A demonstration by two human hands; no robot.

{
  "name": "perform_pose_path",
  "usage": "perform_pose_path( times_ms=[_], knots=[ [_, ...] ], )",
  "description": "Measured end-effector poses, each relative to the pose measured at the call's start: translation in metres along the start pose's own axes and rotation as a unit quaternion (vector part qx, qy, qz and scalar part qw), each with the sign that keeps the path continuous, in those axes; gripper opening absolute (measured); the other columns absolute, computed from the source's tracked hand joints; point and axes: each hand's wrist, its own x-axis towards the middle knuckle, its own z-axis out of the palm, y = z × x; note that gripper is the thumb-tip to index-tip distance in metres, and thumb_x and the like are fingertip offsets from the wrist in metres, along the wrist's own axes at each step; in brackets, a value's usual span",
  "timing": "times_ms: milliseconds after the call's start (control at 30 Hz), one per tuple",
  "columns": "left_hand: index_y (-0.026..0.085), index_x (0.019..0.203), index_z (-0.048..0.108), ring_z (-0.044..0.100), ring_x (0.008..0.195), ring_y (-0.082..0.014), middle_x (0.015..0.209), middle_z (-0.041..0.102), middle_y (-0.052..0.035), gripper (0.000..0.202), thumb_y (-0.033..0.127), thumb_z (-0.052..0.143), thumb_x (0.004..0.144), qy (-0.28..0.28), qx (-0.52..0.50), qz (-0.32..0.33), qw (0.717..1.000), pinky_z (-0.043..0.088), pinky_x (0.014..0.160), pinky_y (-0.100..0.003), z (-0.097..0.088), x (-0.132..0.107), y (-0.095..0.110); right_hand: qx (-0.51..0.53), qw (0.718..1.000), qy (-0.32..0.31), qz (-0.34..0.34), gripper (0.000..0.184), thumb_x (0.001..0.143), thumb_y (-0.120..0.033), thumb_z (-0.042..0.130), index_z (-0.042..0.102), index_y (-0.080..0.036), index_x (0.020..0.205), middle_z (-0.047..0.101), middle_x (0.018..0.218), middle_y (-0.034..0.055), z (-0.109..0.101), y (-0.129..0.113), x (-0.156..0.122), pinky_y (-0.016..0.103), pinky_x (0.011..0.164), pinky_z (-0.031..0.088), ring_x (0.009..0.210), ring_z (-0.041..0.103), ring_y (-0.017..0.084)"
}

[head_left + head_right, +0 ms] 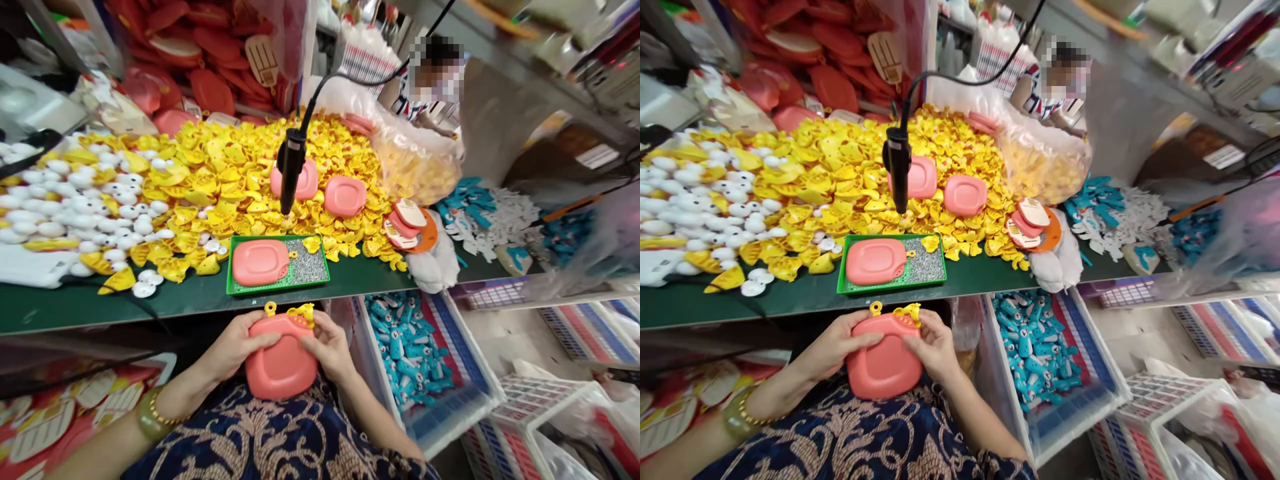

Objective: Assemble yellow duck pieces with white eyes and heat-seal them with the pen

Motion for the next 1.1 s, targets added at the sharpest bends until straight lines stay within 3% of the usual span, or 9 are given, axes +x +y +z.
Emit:
perform_pose_path(
  times_ms=[233,367,433,500,567,700,867,967,1100],
  knots=[
    [0.014,0.111,0.067,0.062,0.104,-0.0264,0.115,0.068,-0.0109,0.06,0.039,0.085,0.06,-0.105,0.104,0.02,0.989,0.05,0.086,-0.028,-0.015,0.013,0.027,-0.02,0.998,-0.063,-0.011,0.042,0.08,-0.045,0.074,0.07,-0.02,0.114,0.066,0.11,0.0106,0.011,-0.006,0.01,0.036,0.091,0.052,0.102,0.064,0.025],
    [0.013,0.117,0.066,0.065,0.091,-0.0228,0.108,0.07,-0.0118,0.058,0.038,0.081,0.068,-0.215,0.006,-0.03,0.976,0.051,0.078,-0.025,-0.015,0.019,0.027,-0.216,0.967,-0.121,-0.055,0.035,0.084,-0.049,0.067,0.074,-0.021,0.103,0.069,0.09,0.0063,-0.016,-0.014,0.032,0.027,0.067,0.054,0.074,0.065,0.018],
    [0.013,0.114,0.068,0.065,0.084,-0.0204,0.103,0.071,-0.0112,0.054,0.035,0.082,0.067,-0.197,-0.025,-0.041,0.979,0.051,0.073,-0.023,-0.015,0.019,0.023,-0.358,0.929,-0.025,-0.086,0.035,0.09,-0.048,0.057,0.075,-0.02,0.082,0.068,0.076,0.0048,-0.04,-0.018,0.062,0.026,0.059,0.052,0.061,0.061,0.016],
    [0.012,0.107,0.071,0.064,0.077,-0.0187,0.097,0.072,-0.0108,0.049,0.033,0.084,0.064,-0.166,-0.036,-0.048,0.984,0.05,0.068,-0.021,-0.014,0.02,0.021,-0.413,0.902,0.087,-0.093,0.038,0.096,-0.038,0.044,0.074,-0.017,0.087,0.068,0.085,0.0099,-0.064,-0.018,0.101,0.032,0.068,0.053,0.07,0.063,0.018],
    [0.011,0.101,0.073,0.064,0.073,-0.0184,0.093,0.072,-0.0109,0.047,0.032,0.086,0.061,-0.145,-0.038,-0.048,0.988,0.049,0.065,-0.021,-0.014,0.02,0.021,-0.456,0.875,0.129,-0.097,0.026,0.091,-0.028,0.052,0.073,-0.013,0.093,0.067,0.095,0.0145,-0.079,-0.013,0.14,0.039,0.086,0.05,0.09,0.063,0.024],
    [0.011,0.106,0.073,0.064,0.073,-0.0184,0.094,0.073,-0.0114,0.05,0.031,0.086,0.061,-0.142,-0.056,-0.053,0.987,0.05,0.066,-0.021,-0.012,0.02,0.024,-0.527,0.839,0.112,-0.076,0.023,0.077,-0.016,0.065,0.071,-0.011,0.098,0.064,0.104,0.0179,-0.087,0.004,0.18,0.047,0.101,0.04,0.106,0.056,0.031],
    [0.011,0.099,0.075,0.064,0.072,-0.0173,0.091,0.073,-0.0105,0.046,0.027,0.087,0.057,-0.11,-0.067,-0.067,0.989,0.05,0.066,-0.02,-0.014,0.022,0.02,-0.56,0.827,0.054,-0.012,0.029,0.088,-0.015,0.051,0.066,-0.008,0.112,0.065,0.102,0.0164,-0.111,0.003,0.168,0.042,0.095,0.045,0.099,0.059,0.027],
    [0.01,0.1,0.075,0.064,0.068,-0.0164,0.089,0.073,-0.0108,0.049,0.026,0.087,0.055,-0.109,-0.071,-0.085,0.988,0.049,0.062,-0.02,-0.014,0.023,0.018,-0.555,0.83,-0.031,0.04,0.028,0.083,-0.018,0.061,0.069,-0.014,0.109,0.068,0.09,0.0071,-0.133,-0.007,0.161,0.031,0.081,0.051,0.083,0.063,0.021],
    [0.011,0.103,0.074,0.065,0.073,-0.0178,0.093,0.074,-0.0111,0.051,0.026,0.087,0.056,-0.11,-0.064,-0.08,0.989,0.051,0.067,-0.021,-0.013,0.024,0.018,-0.569,0.818,-0.069,0.052,0.026,0.074,-0.021,0.074,0.075,-0.017,0.1,0.067,0.096,0.0072,-0.144,-0.02,0.158,0.028,0.085,0.049,0.088,0.063,0.02]
  ],
)
